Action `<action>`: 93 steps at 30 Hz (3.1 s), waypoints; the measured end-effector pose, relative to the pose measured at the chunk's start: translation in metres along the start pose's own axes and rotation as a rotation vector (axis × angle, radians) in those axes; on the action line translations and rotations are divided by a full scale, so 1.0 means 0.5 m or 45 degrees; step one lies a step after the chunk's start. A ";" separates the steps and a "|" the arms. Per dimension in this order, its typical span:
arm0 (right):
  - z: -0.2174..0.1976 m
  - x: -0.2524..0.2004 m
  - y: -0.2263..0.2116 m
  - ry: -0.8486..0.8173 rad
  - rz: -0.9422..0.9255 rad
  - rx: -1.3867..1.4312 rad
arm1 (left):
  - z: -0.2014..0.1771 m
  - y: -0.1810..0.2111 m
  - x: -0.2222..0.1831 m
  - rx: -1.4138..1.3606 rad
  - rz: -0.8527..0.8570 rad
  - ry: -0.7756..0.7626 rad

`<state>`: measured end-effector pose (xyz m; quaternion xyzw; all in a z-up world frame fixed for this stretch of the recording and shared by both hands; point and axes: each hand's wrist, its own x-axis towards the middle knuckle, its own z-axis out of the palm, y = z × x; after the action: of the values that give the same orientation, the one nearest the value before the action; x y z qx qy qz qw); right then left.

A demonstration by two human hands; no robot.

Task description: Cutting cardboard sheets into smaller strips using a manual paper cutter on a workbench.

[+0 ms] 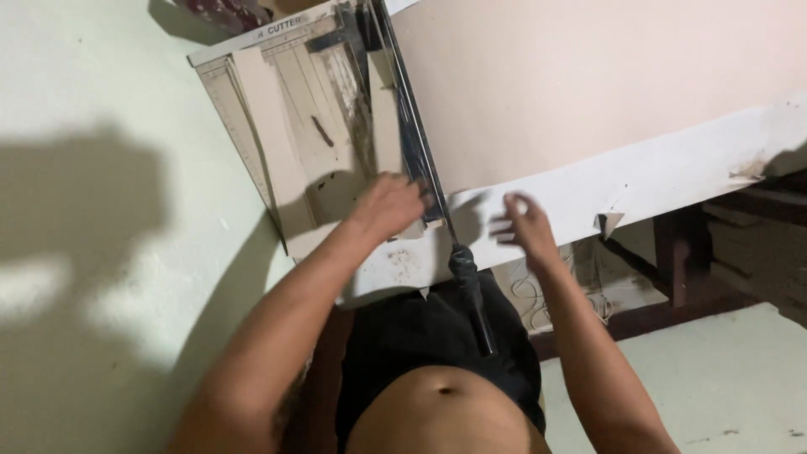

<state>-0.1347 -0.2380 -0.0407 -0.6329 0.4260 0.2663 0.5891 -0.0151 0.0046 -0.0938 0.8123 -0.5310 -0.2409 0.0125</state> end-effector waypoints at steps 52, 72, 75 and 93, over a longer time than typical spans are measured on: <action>0.069 -0.272 -0.174 -0.260 0.065 -0.811 | 0.056 -0.061 0.151 -0.422 -0.886 -0.148; -0.074 0.104 0.098 0.260 -0.012 0.741 | -0.027 -0.209 -0.201 0.256 -0.426 -0.614; -0.024 0.119 0.067 0.072 -0.059 0.591 | -0.081 -0.187 -0.189 0.224 -0.415 -0.458; 0.023 0.028 -0.104 -0.102 0.247 -0.880 | -0.060 -0.082 0.142 -0.458 -1.107 -0.373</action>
<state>-0.0817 -0.2329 -0.0274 -0.7403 0.3454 0.4740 0.3286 0.0550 -0.0463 -0.1055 0.9013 -0.0890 -0.4233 -0.0239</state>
